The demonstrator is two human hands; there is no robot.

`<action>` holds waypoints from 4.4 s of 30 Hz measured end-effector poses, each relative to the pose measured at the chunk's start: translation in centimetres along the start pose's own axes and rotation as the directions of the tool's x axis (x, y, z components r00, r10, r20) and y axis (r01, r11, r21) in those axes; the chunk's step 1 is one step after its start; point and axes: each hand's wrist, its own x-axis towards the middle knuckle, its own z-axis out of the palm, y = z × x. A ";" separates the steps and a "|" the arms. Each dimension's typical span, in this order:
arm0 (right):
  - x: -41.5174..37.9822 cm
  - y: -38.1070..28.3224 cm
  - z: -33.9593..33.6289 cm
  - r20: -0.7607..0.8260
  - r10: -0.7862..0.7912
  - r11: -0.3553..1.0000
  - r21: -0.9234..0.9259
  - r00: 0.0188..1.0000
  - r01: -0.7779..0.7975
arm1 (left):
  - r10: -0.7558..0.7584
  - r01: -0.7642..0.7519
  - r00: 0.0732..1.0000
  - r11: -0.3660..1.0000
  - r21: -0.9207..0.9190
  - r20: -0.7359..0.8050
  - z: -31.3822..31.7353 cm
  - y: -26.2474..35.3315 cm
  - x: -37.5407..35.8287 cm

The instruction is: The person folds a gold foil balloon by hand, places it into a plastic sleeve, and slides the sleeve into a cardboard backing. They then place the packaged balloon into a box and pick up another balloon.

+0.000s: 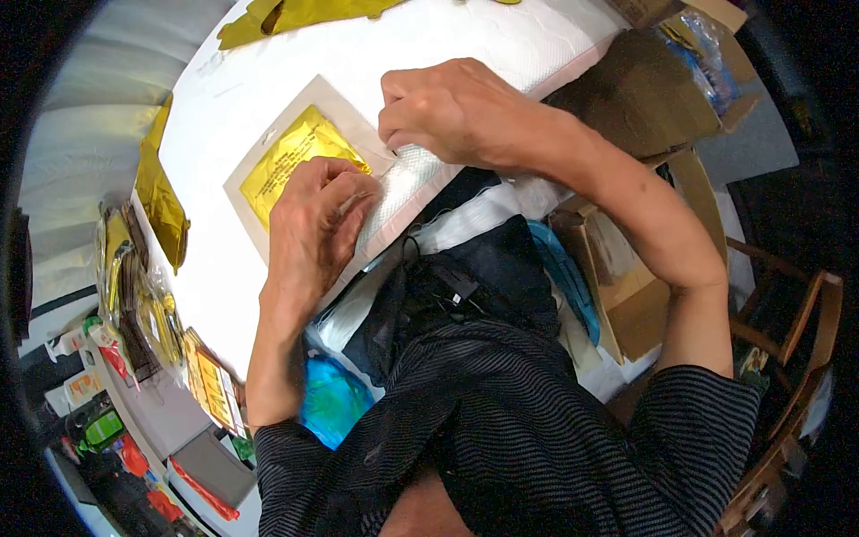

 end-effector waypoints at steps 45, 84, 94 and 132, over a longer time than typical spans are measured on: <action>1.0 -0.3 0.3 0.045 -0.213 0.975 -0.060 0.976 0.215 | 0.150 -0.123 0.982 0.970 0.211 -0.118 1.9 -0.3 -1.2; 1.4 -0.9 1.2 0.080 0.367 0.926 0.065 0.927 -0.372 | -0.064 0.096 0.983 0.978 0.185 -0.170 0.5 -1.6 0.0; 2.6 -1.1 0.7 0.206 0.441 0.879 0.098 0.874 -0.466 | 0.134 -0.182 0.957 0.969 0.170 0.258 0.5 -3.0 -3.0; 8.6 -3.1 -6.0 -0.208 0.155 0.964 0.246 0.966 -0.102 | -0.394 0.068 0.783 0.824 -0.563 -0.482 -7.7 -8.7 -2.5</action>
